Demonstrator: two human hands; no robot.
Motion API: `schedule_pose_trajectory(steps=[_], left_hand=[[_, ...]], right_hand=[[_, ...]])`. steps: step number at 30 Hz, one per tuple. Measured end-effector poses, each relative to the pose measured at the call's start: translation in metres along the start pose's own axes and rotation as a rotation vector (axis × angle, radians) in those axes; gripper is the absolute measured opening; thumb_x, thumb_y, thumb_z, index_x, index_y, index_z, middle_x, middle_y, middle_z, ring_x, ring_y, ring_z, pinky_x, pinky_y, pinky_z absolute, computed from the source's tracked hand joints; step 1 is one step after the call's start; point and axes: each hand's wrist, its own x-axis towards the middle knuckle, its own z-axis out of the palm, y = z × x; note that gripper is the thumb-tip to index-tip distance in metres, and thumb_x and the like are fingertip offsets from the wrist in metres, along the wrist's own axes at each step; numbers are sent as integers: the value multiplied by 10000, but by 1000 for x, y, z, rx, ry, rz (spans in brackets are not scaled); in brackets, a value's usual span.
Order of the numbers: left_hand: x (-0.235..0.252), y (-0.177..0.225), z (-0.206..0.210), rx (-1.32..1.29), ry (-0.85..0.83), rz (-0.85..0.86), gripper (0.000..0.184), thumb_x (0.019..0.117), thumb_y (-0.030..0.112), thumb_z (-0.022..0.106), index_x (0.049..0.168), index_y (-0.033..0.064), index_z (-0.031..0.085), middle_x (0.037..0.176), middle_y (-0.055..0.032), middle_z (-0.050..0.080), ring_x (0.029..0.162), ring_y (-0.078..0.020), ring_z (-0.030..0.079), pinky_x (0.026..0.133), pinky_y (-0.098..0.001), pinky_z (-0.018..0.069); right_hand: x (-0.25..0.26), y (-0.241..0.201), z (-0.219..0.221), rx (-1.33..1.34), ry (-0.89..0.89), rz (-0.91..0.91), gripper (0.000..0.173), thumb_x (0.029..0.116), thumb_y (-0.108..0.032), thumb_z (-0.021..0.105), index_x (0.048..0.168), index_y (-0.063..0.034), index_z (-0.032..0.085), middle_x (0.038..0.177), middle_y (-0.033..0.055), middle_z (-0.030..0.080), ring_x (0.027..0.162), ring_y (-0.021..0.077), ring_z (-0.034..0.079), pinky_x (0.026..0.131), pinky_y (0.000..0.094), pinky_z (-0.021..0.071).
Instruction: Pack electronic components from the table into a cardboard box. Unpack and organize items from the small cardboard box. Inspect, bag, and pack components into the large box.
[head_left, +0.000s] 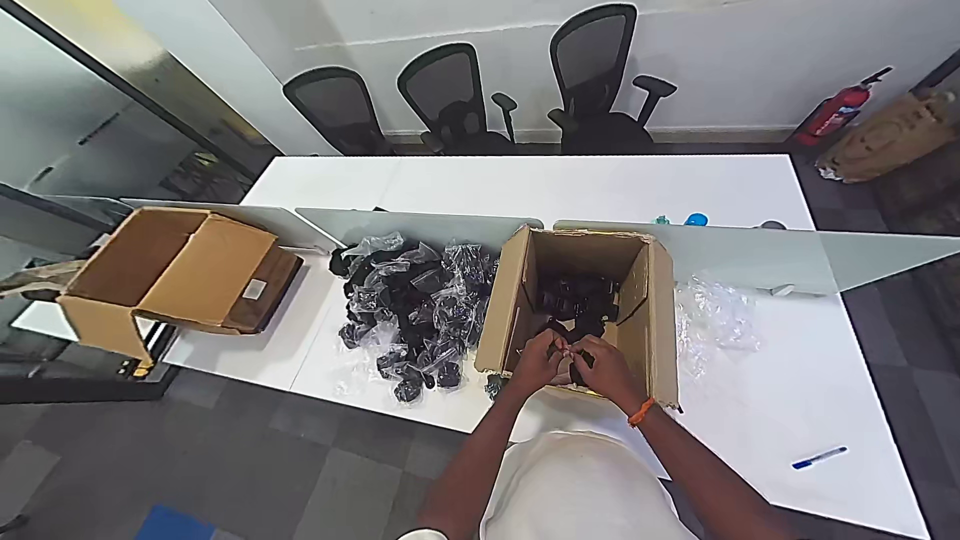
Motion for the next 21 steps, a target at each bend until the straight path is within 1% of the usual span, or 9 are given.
schedule_pose_trajectory(steps=[2,6,10,14,17,21], left_hand=[[-1,2,0,30,10,-8,65,922,35,639,982,14,625,1037,-81,721,980,-148,695,904,-344,574],[-2,2,0,41,12,-3,68,923,42,623,987,21,617,1021,-78,712,971,-152,686,882,-353,572],[-4,0,-1,17,5,1,94,912,37,618,1004,23,600,1023,-79,708,965,-170,688,872,-386,579],[-5,0,-2,13,0,-12,119,906,50,621,1019,25,593,1018,-76,707,949,-171,689,851,-397,581],[-6,3,-1,0,5,-17,114,906,41,624,1014,28,592,1015,-70,710,941,-159,690,844,-373,583],[-5,4,-1,5,9,5,106,921,64,650,1011,23,614,1019,-76,719,938,-147,693,845,-348,581]], right_hand=[[0,0,0,11,-9,0,214,966,-320,607,1020,-186,764,1043,-24,720,986,105,675,873,351,568],[0,0,-1,33,-31,-5,222,957,-341,617,1036,-202,771,1014,-33,714,951,97,674,846,351,572],[2,-1,-1,31,-84,9,237,975,-345,589,1043,-211,774,1049,-38,720,990,103,674,878,363,566],[1,1,2,52,-80,-14,232,972,-348,595,1033,-205,768,1047,-35,718,986,103,674,874,361,568],[0,1,0,54,-83,-24,228,976,-331,589,1034,-201,767,1040,-38,715,986,95,667,878,345,563],[0,2,-1,47,-63,-32,221,970,-290,585,1029,-176,766,1034,-16,715,982,116,674,872,363,569]])
